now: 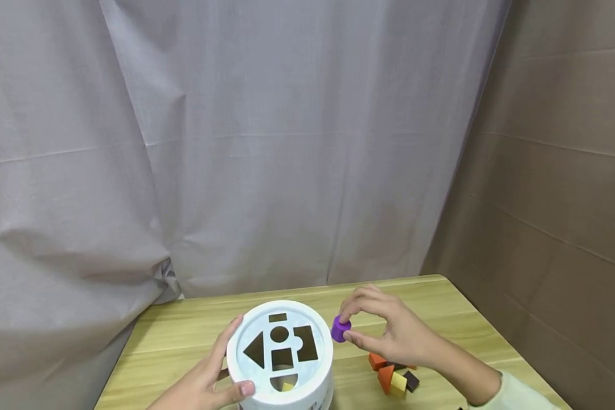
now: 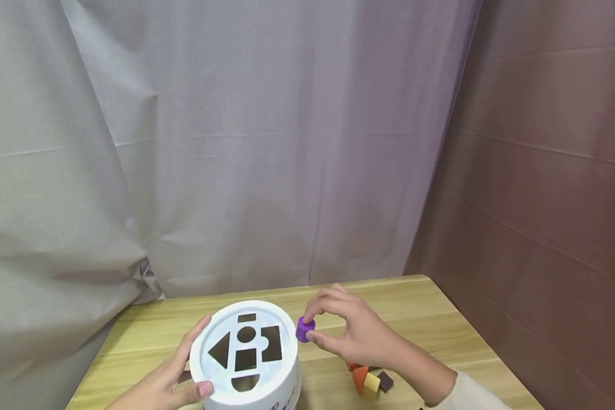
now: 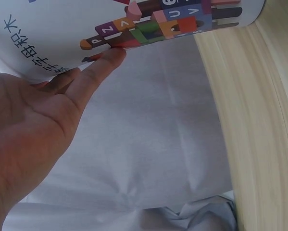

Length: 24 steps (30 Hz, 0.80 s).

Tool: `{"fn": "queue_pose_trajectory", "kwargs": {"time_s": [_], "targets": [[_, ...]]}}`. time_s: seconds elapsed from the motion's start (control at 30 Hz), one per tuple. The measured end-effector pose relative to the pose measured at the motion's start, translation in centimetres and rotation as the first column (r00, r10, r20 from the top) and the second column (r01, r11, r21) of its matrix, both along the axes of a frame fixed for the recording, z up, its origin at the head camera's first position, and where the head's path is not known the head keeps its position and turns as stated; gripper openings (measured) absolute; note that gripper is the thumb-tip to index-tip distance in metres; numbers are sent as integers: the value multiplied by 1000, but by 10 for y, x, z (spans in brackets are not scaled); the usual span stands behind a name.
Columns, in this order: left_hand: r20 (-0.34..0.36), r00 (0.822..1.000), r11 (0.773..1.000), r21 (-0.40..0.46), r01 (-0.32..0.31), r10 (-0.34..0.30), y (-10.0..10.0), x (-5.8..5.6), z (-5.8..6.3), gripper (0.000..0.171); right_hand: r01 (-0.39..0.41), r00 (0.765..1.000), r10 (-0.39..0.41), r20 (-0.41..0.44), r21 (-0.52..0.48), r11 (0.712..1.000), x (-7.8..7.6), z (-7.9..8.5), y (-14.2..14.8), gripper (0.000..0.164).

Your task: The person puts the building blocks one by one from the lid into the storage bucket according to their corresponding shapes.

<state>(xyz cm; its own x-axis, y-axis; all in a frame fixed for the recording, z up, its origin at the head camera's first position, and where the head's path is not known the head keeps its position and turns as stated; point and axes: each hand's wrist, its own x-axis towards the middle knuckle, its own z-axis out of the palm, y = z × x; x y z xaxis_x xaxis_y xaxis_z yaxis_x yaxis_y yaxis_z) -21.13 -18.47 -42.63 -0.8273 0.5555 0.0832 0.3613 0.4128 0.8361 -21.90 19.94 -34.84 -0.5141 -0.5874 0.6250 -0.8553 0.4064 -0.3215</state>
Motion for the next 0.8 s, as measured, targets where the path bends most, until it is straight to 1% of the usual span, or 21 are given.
{"fn": "queue_pose_trajectory", "kwargs": {"time_s": [0.07,0.17,0.23,0.3,0.37,0.47,0.57,0.63,0.7,0.8], "targets": [[-24,1000,1000,14,21,-21,1,-1,0,105,2,1000,-2,4,1,1000,-1,2,-1,34],[-32,999,998,41,40,-39,5,-2,1,106,4,1000,-4,5,0,1000,-1,4,-1,35],[-49,998,998,34,45,-43,8,-4,1,107,-2,1000,2,-2,-6,1000,-1,4,-2,36],[-49,998,998,31,48,-46,11,-5,0,107,-8,1000,8,-5,-14,1000,0,4,-3,36],[-76,995,998,24,61,-59,13,-6,-1,107,-6,1000,6,2,-22,1000,1,3,-5,35],[-92,993,997,23,70,-67,14,-6,-2,107,-11,1000,11,19,-28,1000,2,1,-10,34],[-62,997,998,21,51,-50,16,-5,-2,108,-22,1000,22,13,-24,999,1,0,-16,33],[-59,997,999,15,44,-43,17,-5,-2,108,-34,999,34,-3,-22,999,-1,1,-20,32],[-40,999,1000,13,26,-25,18,-4,-1,107,-41,999,41,-26,-20,999,-4,1,-23,33],[-71,997,999,7,31,-31,20,-4,0,107,-38,999,37,-36,-19,999,-7,0,-27,32]]}}
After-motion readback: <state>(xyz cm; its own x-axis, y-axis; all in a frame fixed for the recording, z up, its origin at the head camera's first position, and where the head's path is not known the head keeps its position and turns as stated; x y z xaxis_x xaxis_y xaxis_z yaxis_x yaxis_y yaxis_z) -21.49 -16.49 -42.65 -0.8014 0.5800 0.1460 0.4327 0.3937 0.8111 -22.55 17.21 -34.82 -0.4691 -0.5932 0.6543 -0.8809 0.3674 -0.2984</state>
